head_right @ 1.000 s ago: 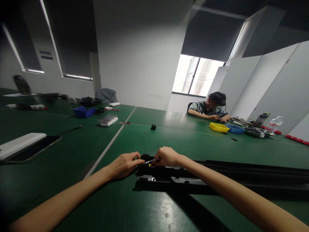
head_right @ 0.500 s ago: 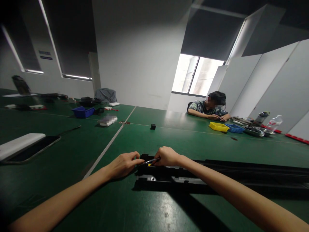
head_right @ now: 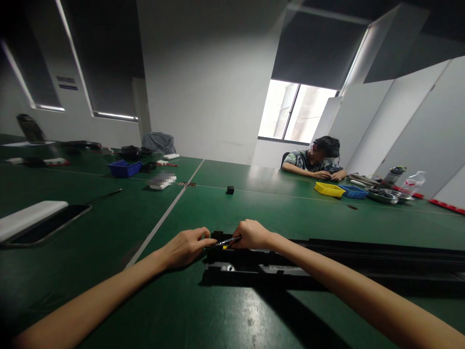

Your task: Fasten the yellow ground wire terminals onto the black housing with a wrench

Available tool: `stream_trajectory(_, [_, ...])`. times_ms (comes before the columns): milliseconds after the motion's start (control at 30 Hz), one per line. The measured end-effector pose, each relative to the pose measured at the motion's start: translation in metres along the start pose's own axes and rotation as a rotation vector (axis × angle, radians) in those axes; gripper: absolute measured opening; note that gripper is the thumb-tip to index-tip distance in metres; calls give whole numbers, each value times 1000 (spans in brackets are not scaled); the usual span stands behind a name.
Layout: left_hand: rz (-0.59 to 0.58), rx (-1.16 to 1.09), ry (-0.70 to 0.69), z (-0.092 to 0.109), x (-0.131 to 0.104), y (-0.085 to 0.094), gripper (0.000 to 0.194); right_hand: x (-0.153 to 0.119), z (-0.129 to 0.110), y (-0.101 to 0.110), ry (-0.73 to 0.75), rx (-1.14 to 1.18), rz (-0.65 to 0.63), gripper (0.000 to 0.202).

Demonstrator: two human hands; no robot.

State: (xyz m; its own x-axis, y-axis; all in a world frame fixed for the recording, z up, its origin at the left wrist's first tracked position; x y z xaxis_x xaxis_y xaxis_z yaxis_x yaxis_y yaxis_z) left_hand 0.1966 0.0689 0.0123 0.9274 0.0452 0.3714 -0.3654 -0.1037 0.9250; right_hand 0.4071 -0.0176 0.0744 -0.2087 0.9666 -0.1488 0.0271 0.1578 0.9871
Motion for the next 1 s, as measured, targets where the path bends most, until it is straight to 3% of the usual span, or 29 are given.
stream_trajectory(767, [-1, -1, 3, 0, 0, 1, 29, -1, -4, 0, -57, -77, 38, 32])
stream_trajectory(1000, [-2, 5, 2, 0, 0, 1, 28, -3, 1, 3, -26, 125, 36, 49])
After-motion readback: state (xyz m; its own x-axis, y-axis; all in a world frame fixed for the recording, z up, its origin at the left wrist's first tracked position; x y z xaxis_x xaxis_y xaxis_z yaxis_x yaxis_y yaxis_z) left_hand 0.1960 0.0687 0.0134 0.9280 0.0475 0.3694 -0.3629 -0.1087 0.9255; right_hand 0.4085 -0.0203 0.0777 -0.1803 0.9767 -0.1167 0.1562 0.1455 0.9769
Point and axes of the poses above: each hand's wrist, its own x-axis towards the middle knuckle, its own y-axis out of the back of the hand, z = x × y, the point moved 1 cm from there along x, towards the middle knuckle, and after that the axes turned 4 degrees about -z, right-handed, at the moved point
